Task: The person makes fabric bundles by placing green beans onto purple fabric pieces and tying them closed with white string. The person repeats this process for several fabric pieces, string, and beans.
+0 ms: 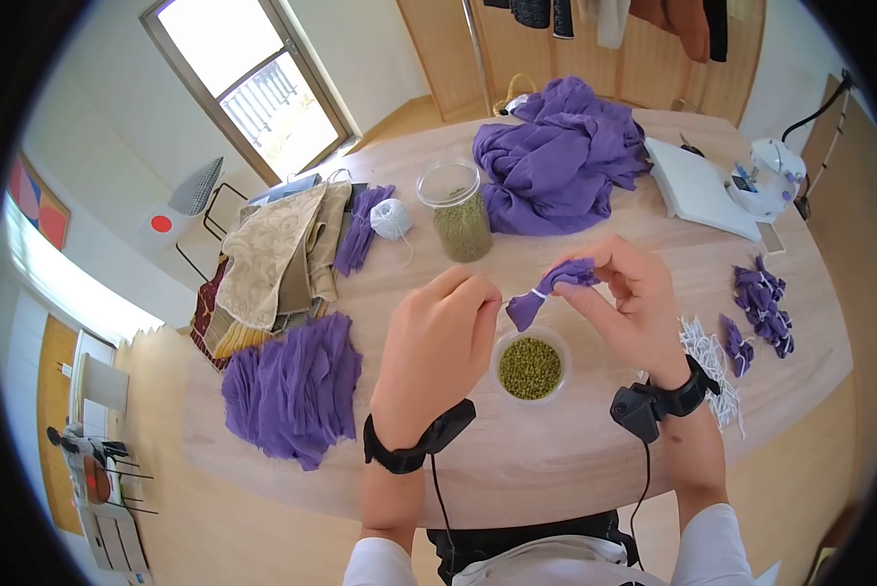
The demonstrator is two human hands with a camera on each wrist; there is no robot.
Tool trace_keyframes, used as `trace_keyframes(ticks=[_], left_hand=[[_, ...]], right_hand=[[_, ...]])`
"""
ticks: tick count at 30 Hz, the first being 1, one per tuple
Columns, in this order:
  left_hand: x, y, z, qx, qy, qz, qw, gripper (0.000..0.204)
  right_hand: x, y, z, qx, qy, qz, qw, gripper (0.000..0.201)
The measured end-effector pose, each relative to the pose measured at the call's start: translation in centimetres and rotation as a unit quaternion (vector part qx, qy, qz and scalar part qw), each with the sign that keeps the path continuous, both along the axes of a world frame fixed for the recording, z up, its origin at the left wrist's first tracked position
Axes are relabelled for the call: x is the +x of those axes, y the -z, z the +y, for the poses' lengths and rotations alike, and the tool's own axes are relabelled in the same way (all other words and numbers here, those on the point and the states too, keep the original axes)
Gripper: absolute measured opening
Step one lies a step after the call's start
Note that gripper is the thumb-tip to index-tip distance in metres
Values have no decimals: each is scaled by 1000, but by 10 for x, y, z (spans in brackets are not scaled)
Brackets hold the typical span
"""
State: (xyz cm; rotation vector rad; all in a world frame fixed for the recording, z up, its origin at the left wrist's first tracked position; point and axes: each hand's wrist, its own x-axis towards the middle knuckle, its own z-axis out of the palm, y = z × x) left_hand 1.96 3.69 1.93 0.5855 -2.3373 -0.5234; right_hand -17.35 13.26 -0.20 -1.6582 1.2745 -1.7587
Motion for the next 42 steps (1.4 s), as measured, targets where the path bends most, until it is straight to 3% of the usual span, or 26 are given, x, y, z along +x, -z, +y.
trace_keyframes(ticks=[7, 10, 13, 16, 25, 30, 37, 42], left_hand=[[-2, 1, -2, 36, 18, 0, 999, 5], [-3, -1, 1, 28, 45, -2, 999, 5], [-2, -4, 5, 52, 59, -8, 997, 5], [-1, -10, 8, 67, 60, 7, 996, 5], [11, -12, -2, 32, -26, -56, 998, 3], [19, -12, -9, 6, -21, -35, 999, 7], [13, -20, -3, 36, 14, 9, 999, 9], [-10, -25, 27, 105, 145, 20, 984, 8]], right_hand=[[17, 2, -7, 9, 39, -170, 985, 11], [15, 11, -9, -24, 194, -7, 981, 12], [16, 5, -6, -38, 250, 120, 960, 12], [11, 1, -5, -15, 226, 179, 958, 10], [-4, -8, 0, 70, 13, 167, 983, 8], [-6, -7, 0, 76, -11, 160, 984, 10], [-14, -13, 16, 27, 36, 140, 989, 11], [-45, -37, 81, 17, 143, 109, 984, 11]])
